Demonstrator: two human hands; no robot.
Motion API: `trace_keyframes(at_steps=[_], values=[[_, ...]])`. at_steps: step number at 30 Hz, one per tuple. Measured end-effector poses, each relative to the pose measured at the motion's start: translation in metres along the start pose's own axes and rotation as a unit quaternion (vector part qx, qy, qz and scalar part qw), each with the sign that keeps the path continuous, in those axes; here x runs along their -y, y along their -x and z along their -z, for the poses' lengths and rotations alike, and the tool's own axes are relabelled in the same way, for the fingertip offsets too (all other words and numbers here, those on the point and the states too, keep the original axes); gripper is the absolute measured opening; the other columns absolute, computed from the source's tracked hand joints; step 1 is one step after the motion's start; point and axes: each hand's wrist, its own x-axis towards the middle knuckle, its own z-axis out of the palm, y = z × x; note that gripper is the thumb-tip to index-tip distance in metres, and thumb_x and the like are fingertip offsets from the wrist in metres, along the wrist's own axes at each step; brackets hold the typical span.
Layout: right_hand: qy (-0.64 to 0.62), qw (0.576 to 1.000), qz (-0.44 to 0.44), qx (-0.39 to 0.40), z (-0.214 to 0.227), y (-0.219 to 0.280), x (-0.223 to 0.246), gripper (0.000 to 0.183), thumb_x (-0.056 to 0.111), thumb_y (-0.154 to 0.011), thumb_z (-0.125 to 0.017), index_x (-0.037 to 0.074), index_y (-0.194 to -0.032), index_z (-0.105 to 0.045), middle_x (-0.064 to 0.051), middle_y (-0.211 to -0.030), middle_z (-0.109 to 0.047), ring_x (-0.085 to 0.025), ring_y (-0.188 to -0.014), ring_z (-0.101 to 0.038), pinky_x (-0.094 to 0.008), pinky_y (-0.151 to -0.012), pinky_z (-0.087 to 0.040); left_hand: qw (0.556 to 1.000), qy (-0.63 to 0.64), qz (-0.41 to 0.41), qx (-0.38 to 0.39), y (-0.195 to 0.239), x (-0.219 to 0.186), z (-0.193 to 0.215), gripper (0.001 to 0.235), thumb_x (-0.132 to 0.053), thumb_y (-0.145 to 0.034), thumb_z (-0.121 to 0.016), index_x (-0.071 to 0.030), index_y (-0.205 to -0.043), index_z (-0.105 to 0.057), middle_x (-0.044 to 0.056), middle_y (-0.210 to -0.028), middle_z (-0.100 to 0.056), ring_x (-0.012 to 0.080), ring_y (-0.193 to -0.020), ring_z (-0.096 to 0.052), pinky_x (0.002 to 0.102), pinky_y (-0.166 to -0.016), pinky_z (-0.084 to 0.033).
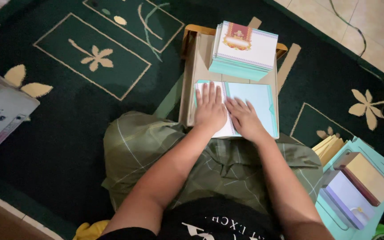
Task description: Folding and stacking printed cards on a small wooden platform while sitting on the floor
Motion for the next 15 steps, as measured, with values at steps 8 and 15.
trace_keyframes(at_steps=[8, 15], values=[[0.098, 0.995, -0.003, 0.031, 0.008, -0.039, 0.001, 0.062, 0.034, -0.11, -0.026, 0.009, -0.166, -0.016, -0.016, -0.17, -0.023, -0.038, -0.156, -0.022, -0.054, -0.124, -0.018, 1.0, 0.005, 0.012, 0.012, -0.01, 0.005, -0.009, 0.068, -0.029, -0.101, -0.035, 0.001, -0.161, -0.021, 0.021, -0.171, -0.014, 0.0374, -0.159, -0.004, 0.055, -0.129, 0.005], [0.087, 0.985, 0.136, 0.062, 0.015, 0.033, -0.003, 0.064, 0.039, -0.108, -0.034, 0.012, -0.164, -0.021, -0.01, -0.171, -0.022, -0.033, -0.155, -0.023, -0.049, -0.125, -0.021, 0.998, 0.0, 0.065, -0.011, -0.008, -0.002, -0.001, 0.069, -0.022, -0.1, -0.042, 0.007, -0.159, -0.018, 0.028, -0.169, -0.008, 0.0418, -0.158, -0.002, 0.054, -0.13, 0.003]])
